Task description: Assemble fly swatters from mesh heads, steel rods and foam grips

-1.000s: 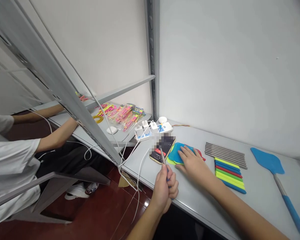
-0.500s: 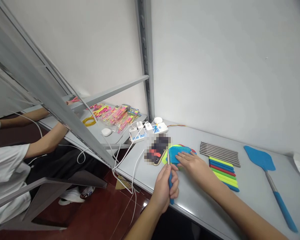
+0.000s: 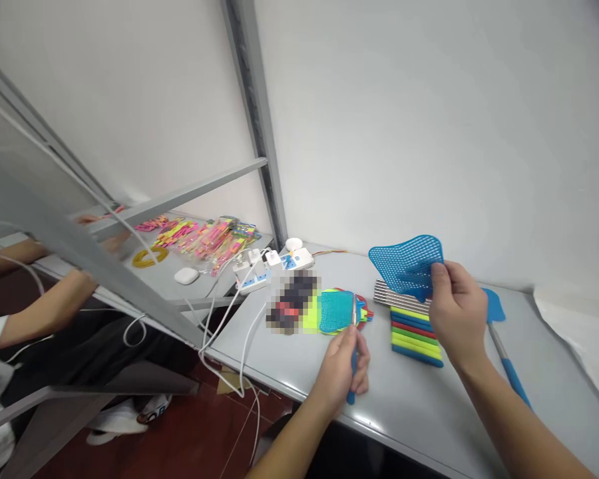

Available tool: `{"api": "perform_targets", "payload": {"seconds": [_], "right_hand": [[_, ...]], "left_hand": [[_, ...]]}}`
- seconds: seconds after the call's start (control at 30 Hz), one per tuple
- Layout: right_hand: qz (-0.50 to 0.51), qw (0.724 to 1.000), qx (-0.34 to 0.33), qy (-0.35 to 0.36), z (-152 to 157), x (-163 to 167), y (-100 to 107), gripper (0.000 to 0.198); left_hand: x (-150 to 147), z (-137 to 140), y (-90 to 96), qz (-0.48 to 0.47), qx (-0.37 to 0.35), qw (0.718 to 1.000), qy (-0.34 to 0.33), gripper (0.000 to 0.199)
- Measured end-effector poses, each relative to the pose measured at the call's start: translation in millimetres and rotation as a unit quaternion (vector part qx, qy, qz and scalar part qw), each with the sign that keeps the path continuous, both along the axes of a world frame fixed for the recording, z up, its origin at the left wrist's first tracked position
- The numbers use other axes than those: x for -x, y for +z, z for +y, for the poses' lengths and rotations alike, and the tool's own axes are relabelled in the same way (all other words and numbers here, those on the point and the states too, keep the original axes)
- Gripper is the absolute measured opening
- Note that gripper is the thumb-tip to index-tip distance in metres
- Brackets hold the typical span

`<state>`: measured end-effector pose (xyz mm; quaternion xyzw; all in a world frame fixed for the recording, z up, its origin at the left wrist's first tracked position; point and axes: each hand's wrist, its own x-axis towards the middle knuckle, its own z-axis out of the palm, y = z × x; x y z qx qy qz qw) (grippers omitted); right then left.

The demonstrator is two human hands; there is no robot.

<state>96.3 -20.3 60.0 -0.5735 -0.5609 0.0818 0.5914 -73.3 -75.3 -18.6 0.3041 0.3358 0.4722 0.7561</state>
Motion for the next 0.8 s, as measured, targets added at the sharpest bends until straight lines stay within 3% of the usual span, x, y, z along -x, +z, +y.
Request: {"api": "perform_targets", "payload": {"seconds": [0.07,0.17,0.23,0.3,0.53,0.8], "right_hand": [[0.186,0.981,0.023,0.037,-0.2,-10.9,0.0,0.026],[0.423,0.899,0.013,0.118,1.7,-23.4,-1.9,0.020],[0.493,0.857,-0.007,0.148,0.4,-29.5,-0.1,0.019],[0.519,0.839,-0.021,0.162,-5.1,-33.1,4.2,0.020],[0.492,0.856,-0.049,0.153,-33.4,-27.6,9.9,0.018],[0.435,0.889,-0.038,0.142,-37.1,-25.1,3.0,0.016]], "left_hand": [[-20.4,2.5,0.9,0.005,-0.027,0.998,-0.056,0.043],[-46.2,3.4,4.3,0.029,-0.071,0.988,-0.137,0.041],[-58.1,2.8,7.4,0.047,-0.092,0.980,-0.172,0.040],[-66.4,2.1,9.8,0.061,-0.102,0.975,-0.190,0.038],[-79.8,0.9,9.4,0.093,-0.095,0.974,-0.185,0.038],[-78.2,-3.5,9.9,0.091,-0.077,0.976,-0.184,0.039]]}}
